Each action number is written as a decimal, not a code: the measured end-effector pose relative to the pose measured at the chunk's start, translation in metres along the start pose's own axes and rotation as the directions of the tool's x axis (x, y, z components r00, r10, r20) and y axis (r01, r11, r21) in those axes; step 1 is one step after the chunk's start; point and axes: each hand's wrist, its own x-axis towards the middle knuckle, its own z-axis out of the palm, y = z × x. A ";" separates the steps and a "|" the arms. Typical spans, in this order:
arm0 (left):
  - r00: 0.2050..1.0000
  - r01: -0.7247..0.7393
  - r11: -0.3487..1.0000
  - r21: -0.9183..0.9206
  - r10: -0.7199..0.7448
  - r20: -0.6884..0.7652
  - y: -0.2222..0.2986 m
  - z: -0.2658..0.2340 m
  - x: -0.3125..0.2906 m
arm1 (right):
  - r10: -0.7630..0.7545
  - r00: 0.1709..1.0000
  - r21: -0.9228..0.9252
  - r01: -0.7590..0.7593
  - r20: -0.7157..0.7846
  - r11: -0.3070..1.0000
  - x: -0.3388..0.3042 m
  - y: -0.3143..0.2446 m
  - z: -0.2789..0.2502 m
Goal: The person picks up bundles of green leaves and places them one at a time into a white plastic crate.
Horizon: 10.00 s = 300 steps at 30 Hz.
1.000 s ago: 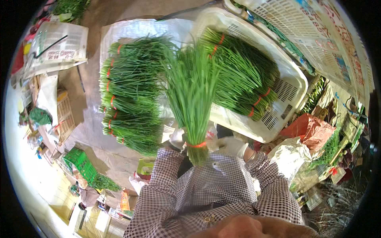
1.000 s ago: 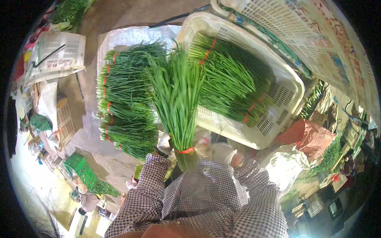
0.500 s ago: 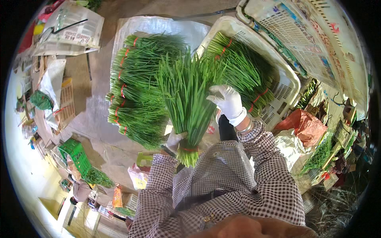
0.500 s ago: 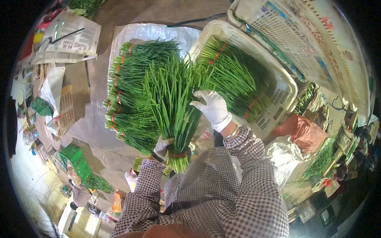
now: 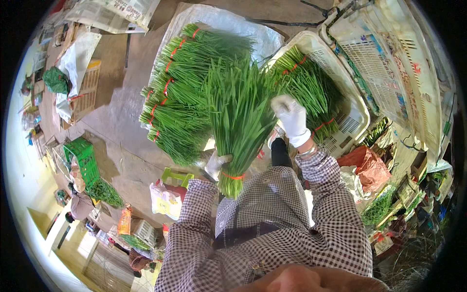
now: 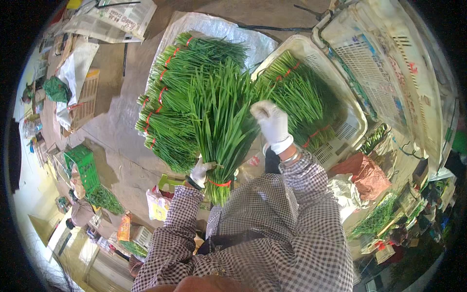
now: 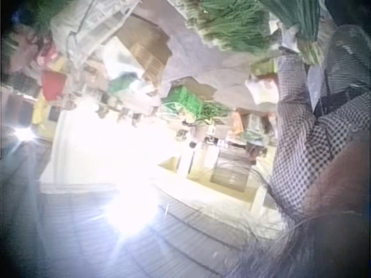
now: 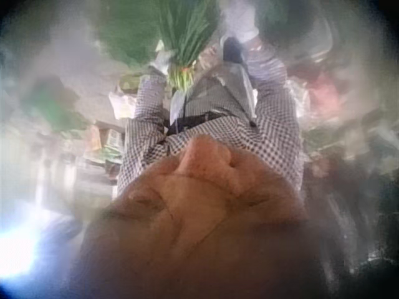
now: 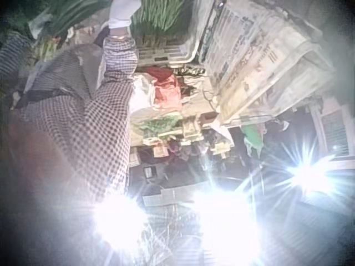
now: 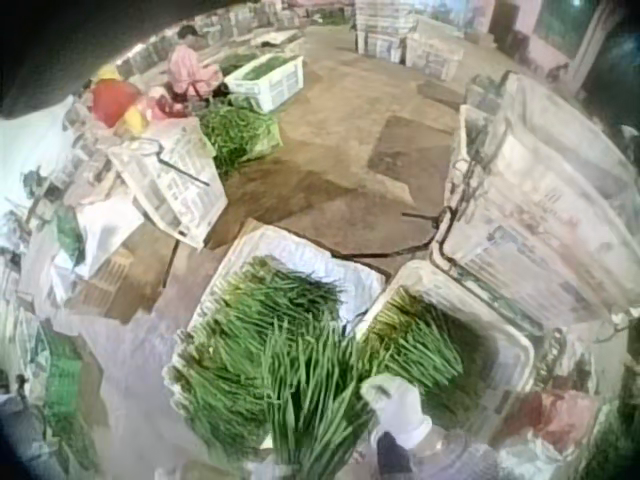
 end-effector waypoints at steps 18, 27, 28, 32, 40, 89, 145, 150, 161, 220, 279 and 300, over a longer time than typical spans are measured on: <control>0.744 -0.441 0.890 0.116 0.435 -0.507 -0.033 0.064 -0.017 | 0.503 0.800 0.400 -0.600 0.328 0.693 -0.106 0.031 0.085; 0.899 -0.322 0.899 -0.296 0.193 -0.392 -0.034 0.075 -0.009 | 0.524 0.784 0.359 -0.619 0.333 0.698 -0.103 0.061 0.069; 0.884 -0.295 0.895 -0.335 0.123 -0.450 -0.033 0.075 -0.007 | 0.475 0.833 0.453 -0.553 0.282 0.700 -0.106 0.048 0.066; 0.697 -0.292 0.940 0.175 0.335 -0.634 -0.034 0.111 0.030 | 0.261 0.900 -0.027 -0.269 0.348 0.963 -0.151 0.047 0.036; 0.743 0.133 0.971 0.197 0.034 -0.668 -0.030 0.075 0.050 | 0.328 0.546 0.366 -0.801 0.771 0.473 -0.123 0.109 -0.052; 0.956 0.283 -0.576 0.767 0.239 -0.173 -0.165 -0.059 0.334 | 0.454 0.888 -0.900 -0.253 -0.071 0.354 0.022 0.464 -0.352; -0.351 0.641 0.767 0.037 0.335 -0.874 0.207 -0.436 0.110 | -0.377 0.785 -0.762 0.597 0.491 0.251 0.101 0.233 0.156; -0.171 0.312 0.858 0.408 0.473 -0.864 0.179 -0.484 0.040 | -0.327 0.807 -0.741 0.585 0.491 0.330 0.095 0.228 0.181; 0.627 -0.130 -0.290 0.948 0.717 0.305 0.045 -0.177 -0.028 | 0.160 0.788 -0.538 0.242 0.595 0.807 0.032 0.210 0.178; 0.852 0.162 -0.478 0.863 0.509 0.122 -0.116 -0.012 0.324 | 0.251 0.918 -0.947 -0.321 -0.307 0.016 0.043 0.404 -0.338; -0.261 0.125 0.921 0.370 0.390 -0.883 0.148 -0.518 0.042 | 0.130 0.981 -0.716 0.014 0.146 0.698 -0.004 0.263 0.097; 0.539 -0.538 0.787 0.303 0.597 -0.595 -0.013 -0.202 -0.029 | -0.113 0.899 -0.462 0.321 0.423 0.827 -0.023 0.181 0.114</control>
